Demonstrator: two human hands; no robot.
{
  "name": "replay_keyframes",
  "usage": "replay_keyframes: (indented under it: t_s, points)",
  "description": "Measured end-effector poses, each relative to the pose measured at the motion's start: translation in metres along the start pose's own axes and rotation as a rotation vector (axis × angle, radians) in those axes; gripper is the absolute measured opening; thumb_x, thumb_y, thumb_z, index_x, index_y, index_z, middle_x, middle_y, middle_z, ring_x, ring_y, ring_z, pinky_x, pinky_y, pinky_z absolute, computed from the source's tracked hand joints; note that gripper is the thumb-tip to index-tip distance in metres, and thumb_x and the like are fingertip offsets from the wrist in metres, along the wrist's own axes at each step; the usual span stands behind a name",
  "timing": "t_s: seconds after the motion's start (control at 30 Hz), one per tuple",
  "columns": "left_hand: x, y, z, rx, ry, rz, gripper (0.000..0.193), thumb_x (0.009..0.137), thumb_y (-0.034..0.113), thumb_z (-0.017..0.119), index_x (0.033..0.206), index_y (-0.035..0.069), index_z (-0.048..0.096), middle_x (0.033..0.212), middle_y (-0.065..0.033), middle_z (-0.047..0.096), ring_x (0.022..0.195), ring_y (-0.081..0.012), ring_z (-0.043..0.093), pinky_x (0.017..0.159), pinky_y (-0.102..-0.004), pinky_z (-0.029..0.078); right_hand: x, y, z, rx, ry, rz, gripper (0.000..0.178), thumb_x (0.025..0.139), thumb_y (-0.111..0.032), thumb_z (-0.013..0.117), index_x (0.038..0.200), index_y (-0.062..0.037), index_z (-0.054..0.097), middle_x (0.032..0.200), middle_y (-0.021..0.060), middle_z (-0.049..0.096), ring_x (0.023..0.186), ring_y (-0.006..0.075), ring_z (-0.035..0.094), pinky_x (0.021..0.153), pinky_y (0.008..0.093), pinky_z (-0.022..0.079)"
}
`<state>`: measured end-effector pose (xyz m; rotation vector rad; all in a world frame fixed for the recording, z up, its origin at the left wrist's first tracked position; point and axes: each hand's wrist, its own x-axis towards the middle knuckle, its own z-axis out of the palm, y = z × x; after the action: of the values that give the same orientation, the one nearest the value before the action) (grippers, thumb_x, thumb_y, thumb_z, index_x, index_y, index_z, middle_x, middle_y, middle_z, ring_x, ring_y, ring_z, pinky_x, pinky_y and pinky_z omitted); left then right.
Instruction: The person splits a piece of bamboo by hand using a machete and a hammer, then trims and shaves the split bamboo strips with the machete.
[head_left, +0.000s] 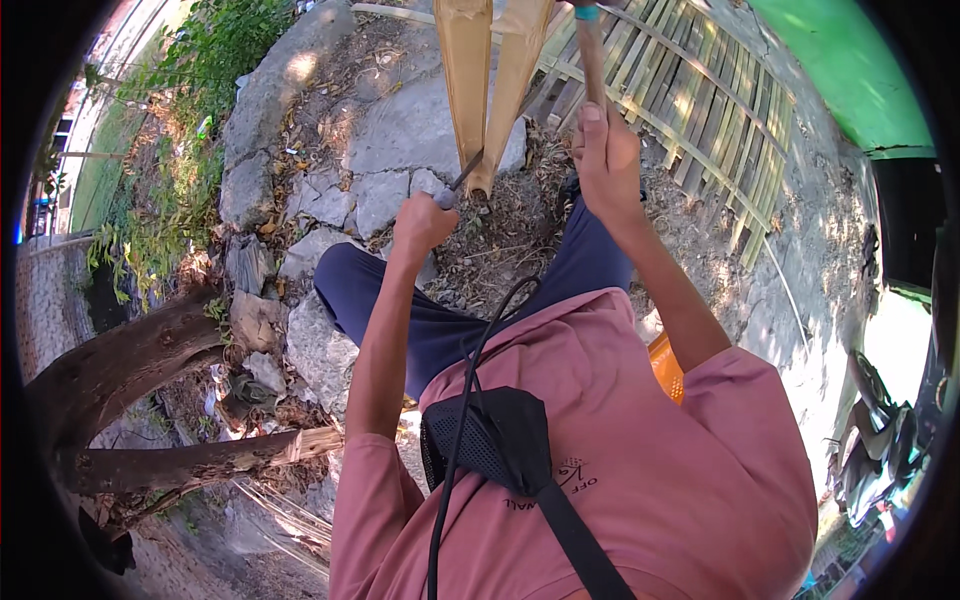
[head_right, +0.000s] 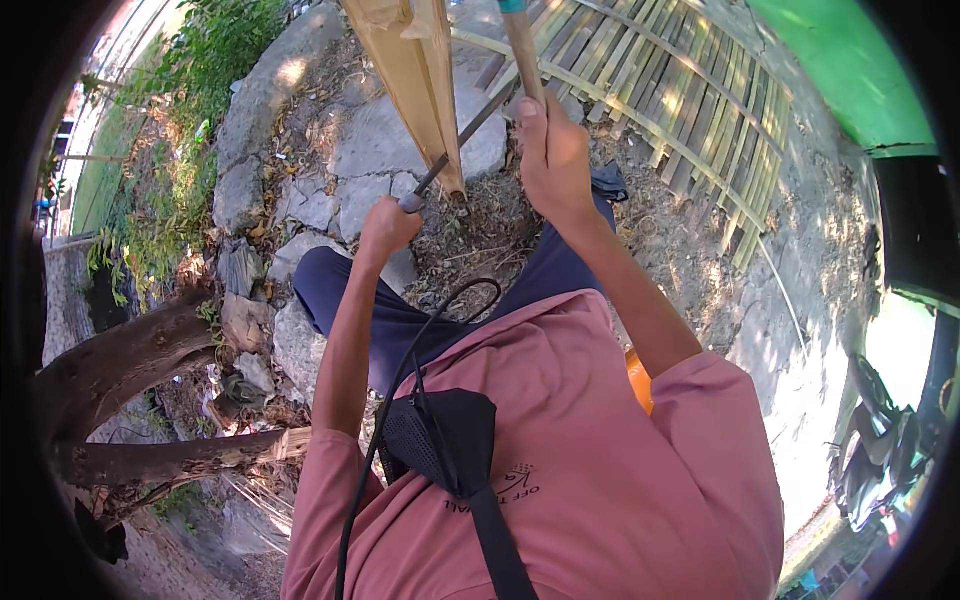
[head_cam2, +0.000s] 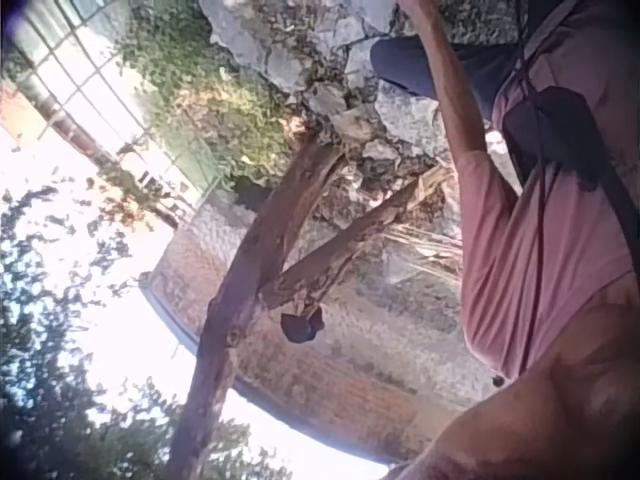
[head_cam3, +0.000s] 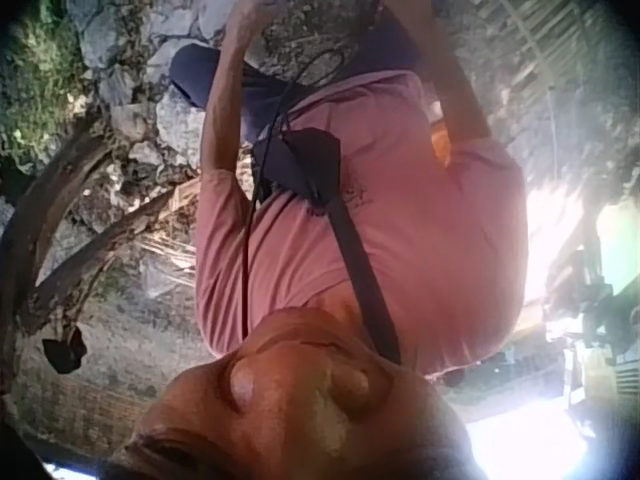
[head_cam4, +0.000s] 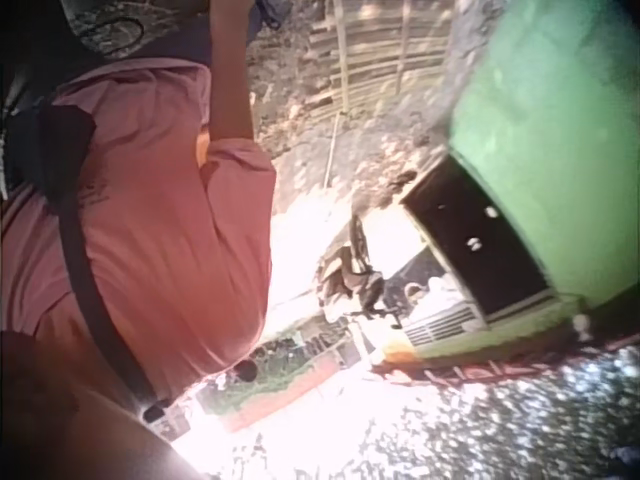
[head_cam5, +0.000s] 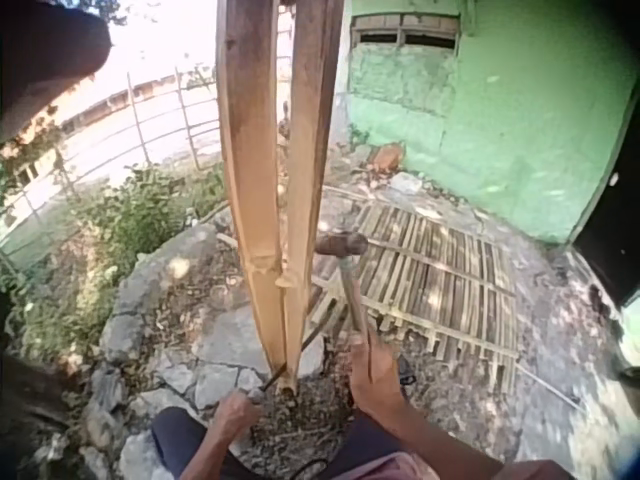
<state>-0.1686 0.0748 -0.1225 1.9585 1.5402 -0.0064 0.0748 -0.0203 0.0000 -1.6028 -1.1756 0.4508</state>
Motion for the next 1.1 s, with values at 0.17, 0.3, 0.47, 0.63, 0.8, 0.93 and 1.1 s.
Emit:
replay_keyframes:
  t_s: [0.17,0.3,0.47,0.63,0.8,0.93,1.1]
  points:
    - [0.005,0.007,0.006,0.014,-0.043,-0.027,0.038,0.075,0.023,0.065,0.087,-0.013,0.068,0.084,-0.0335,0.069,0.084,-0.0457,0.070,0.077,-0.0504,0.054,-0.069,0.091,0.016,-0.294,-0.290,0.218,0.038,0.105,-0.034,0.048,0.106,0.0028,0.059,0.073,0.0290,0.062,0.073,0.0527,0.061,0.067,0.0572,0.044]
    - [-0.008,0.005,-0.001,0.024,-0.005,0.005,0.039,0.076,0.023,0.064,0.087,-0.014,0.068,0.083,-0.0333,0.068,0.084,-0.0452,0.071,0.077,-0.0501,0.054,-0.023,0.015,0.004,-0.170,-0.106,0.097,0.037,0.106,-0.031,0.048,0.098,0.0031,0.058,0.069,0.0278,0.060,0.068,0.0511,0.060,0.061,0.0545,0.044]
    - [-0.009,0.005,-0.007,0.042,-0.041,-0.038,0.039,0.077,0.021,0.063,0.088,-0.016,0.066,0.085,-0.0352,0.068,0.086,-0.0455,0.071,0.075,-0.0492,0.053,-0.016,-0.002,-0.001,0.036,0.054,0.055,0.029,0.106,-0.025,0.051,0.096,0.0017,0.057,0.065,0.0249,0.057,0.064,0.0478,0.060,0.060,0.0531,0.044]
    - [-0.010,0.006,0.009,0.059,-0.036,-0.001,0.039,0.077,0.022,0.063,0.088,-0.015,0.066,0.088,-0.0377,0.067,0.091,-0.0457,0.070,0.080,-0.0499,0.053,-0.064,0.088,0.014,-0.226,-0.321,0.181,0.033,0.106,-0.029,0.049,0.097,0.0013,0.059,0.067,0.0253,0.058,0.064,0.0479,0.059,0.060,0.0509,0.045]
    - [-0.011,-0.002,-0.007,0.027,-0.037,-0.067,0.041,0.078,0.024,0.065,0.093,-0.013,0.068,0.093,-0.0355,0.069,0.094,-0.0469,0.069,0.085,-0.0498,0.053,-0.016,0.000,0.011,-0.143,-0.150,0.089,0.037,0.107,-0.032,0.048,0.098,0.0019,0.060,0.068,0.0243,0.061,0.064,0.0475,0.059,0.059,0.0499,0.044]
    - [-0.008,0.007,-0.008,0.020,-0.083,-0.096,0.042,0.078,0.026,0.066,0.096,-0.012,0.069,0.094,-0.0340,0.069,0.094,-0.0464,0.069,0.085,-0.0498,0.054,-0.042,0.052,0.017,-0.092,0.022,-0.017,0.045,0.110,-0.036,0.041,0.089,-0.0007,0.057,0.062,0.0061,0.049,0.052,0.0143,0.047,0.053,0.0343,0.039]
    - [0.008,0.015,-0.017,-0.016,-0.008,-0.082,0.045,0.077,0.027,0.068,0.100,-0.011,0.070,0.098,-0.0320,0.070,0.097,-0.0443,0.070,0.085,-0.0494,0.055,-0.048,0.095,0.021,-0.218,-0.223,0.195,0.047,0.110,-0.038,0.040,0.080,-0.0039,0.050,0.063,0.0027,0.045,0.051,0.0099,0.041,0.047,0.0305,0.033]
